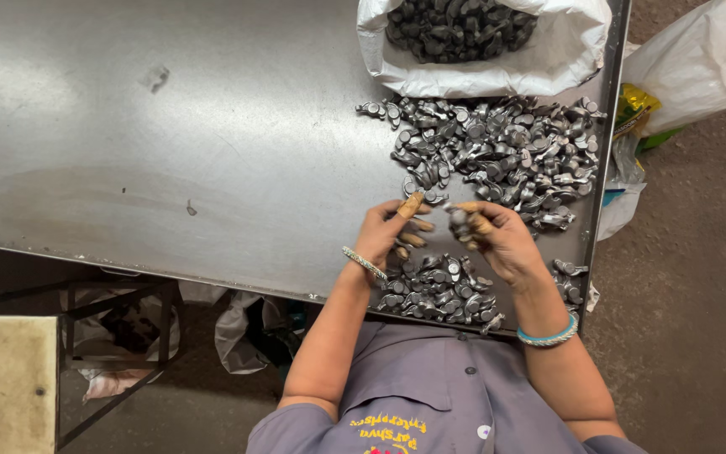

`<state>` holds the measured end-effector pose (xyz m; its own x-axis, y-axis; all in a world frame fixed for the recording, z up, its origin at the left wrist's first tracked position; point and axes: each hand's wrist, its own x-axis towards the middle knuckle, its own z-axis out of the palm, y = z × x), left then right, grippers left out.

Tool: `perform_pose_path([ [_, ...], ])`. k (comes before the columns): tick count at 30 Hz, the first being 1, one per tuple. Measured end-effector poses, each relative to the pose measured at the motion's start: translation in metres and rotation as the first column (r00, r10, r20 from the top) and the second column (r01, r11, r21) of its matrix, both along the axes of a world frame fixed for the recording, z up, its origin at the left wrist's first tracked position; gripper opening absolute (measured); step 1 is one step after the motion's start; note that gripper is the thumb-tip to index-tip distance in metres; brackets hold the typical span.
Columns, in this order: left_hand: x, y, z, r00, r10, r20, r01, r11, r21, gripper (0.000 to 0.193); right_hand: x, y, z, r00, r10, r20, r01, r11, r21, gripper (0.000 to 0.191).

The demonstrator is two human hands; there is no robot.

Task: The person sorts small silver metal castings on a metal table, picking items one at a time by hand, examining each, and placing accepted pieces into a white-lined bag or bin at the top of the table while rejected pieces stay in piles. The person continues this pick-and-sort handling throughout the episode.

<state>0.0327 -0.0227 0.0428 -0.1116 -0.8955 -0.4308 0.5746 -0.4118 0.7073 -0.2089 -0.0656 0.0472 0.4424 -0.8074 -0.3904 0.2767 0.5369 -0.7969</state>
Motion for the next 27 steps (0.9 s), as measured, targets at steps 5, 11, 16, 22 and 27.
perform_pose_path([
  [5,-0.010,0.005,0.001,0.964,-0.018,-0.265,0.056,0.989,0.138,0.047,0.043,-0.011,0.030,0.674,-0.314,-0.668,-0.407,0.596,-0.692,0.031],
  [11,0.010,0.002,-0.010,0.963,0.068,-0.260,-0.042,0.994,0.103,0.030,0.068,-0.017,0.027,0.464,-0.454,-0.761,-0.621,0.446,-0.644,0.033],
  [16,0.022,0.004,-0.012,0.982,0.089,-0.169,-0.076,0.994,0.082,0.030,0.047,-0.020,-0.003,0.716,-0.197,-0.670,-0.341,0.738,-0.582,0.025],
  [22,0.010,0.006,-0.008,0.982,0.052,-0.182,-0.038,0.996,0.083,0.032,0.009,-0.018,-0.016,0.997,-0.054,-0.063,0.060,0.994,0.087,0.026],
  [27,0.003,0.006,-0.009,0.990,0.002,-0.138,0.007,0.998,0.064,0.033,0.003,-0.015,-0.009,0.994,-0.113,-0.003,0.112,0.976,0.185,0.030],
])
